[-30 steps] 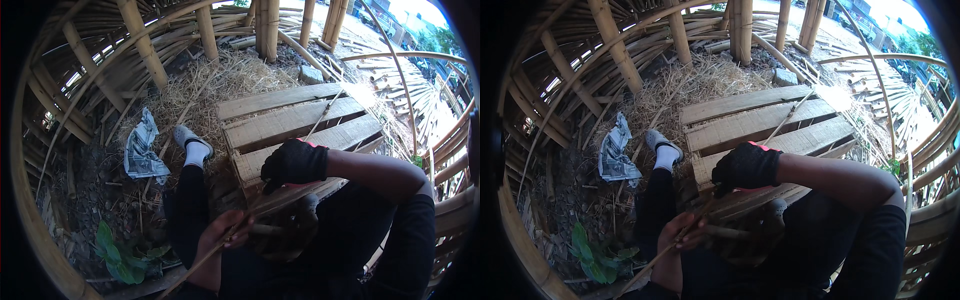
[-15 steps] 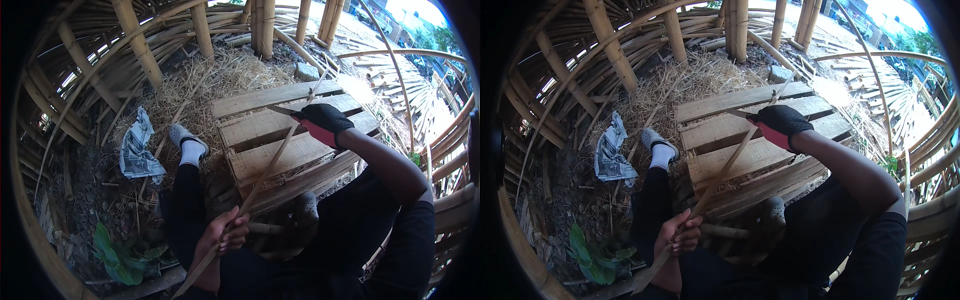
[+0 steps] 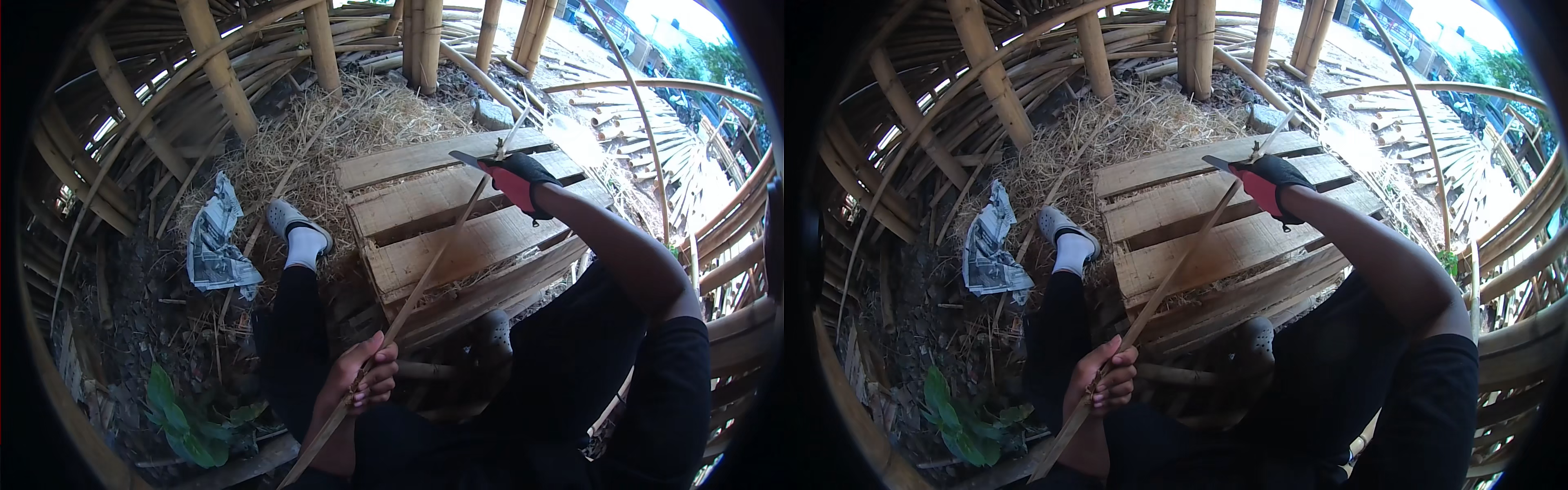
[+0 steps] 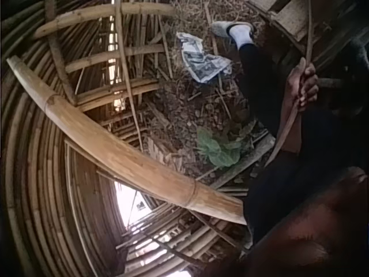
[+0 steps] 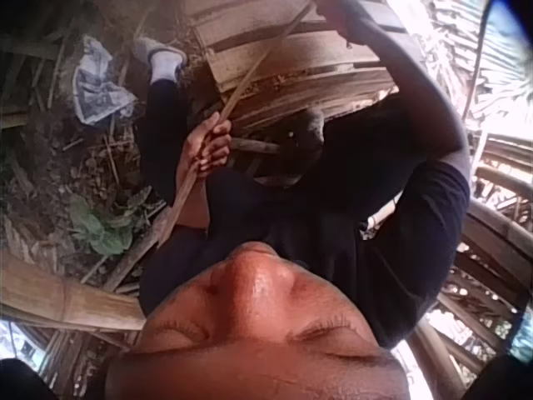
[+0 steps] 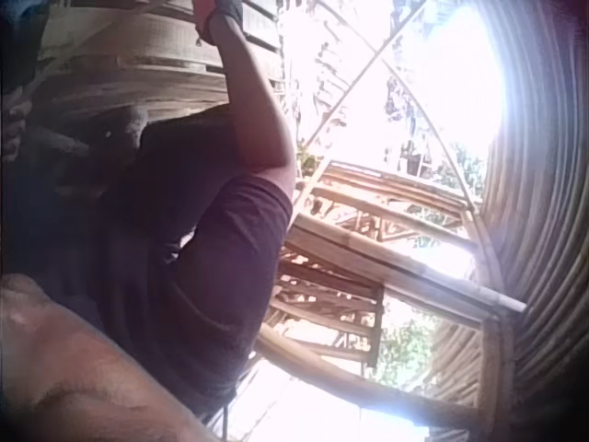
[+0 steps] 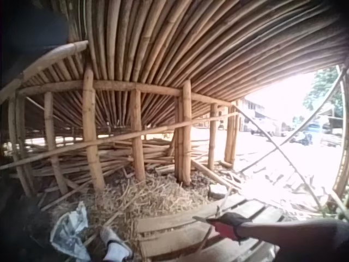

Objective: The person is using a knife to shave and smooth a thin bamboo stick over a wooden crate.

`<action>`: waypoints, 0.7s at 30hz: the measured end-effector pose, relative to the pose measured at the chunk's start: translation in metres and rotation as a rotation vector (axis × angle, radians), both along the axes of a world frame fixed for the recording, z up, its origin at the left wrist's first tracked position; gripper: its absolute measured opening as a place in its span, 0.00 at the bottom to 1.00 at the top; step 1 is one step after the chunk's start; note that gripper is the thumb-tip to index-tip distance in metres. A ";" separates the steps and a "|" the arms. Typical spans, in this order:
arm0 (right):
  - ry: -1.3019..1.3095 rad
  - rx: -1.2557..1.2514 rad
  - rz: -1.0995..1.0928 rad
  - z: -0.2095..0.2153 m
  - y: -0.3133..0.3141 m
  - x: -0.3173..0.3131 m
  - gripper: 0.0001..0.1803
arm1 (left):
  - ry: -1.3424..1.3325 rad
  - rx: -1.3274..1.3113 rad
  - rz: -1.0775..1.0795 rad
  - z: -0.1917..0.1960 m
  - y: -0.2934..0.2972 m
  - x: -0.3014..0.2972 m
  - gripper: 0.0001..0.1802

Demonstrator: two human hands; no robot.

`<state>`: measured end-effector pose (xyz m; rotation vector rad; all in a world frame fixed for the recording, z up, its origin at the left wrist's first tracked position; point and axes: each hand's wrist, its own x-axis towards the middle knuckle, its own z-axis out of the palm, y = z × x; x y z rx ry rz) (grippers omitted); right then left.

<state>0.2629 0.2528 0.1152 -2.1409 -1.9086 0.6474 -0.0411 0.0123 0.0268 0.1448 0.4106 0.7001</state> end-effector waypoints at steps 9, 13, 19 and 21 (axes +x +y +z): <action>0.235 -0.053 0.027 -0.058 0.035 0.030 0.21 | -0.019 0.002 0.007 0.005 0.002 0.003 0.21; 0.234 -0.167 -0.004 -0.054 0.034 0.021 0.14 | 0.085 0.048 0.006 0.012 0.002 0.000 0.20; 0.373 -0.288 -0.096 -0.040 0.022 0.015 0.19 | 0.124 0.060 -0.005 0.016 0.002 0.001 0.20; 0.389 -0.278 -0.075 -0.042 0.023 0.021 0.21 | 0.116 0.063 -0.013 0.016 0.002 0.001 0.20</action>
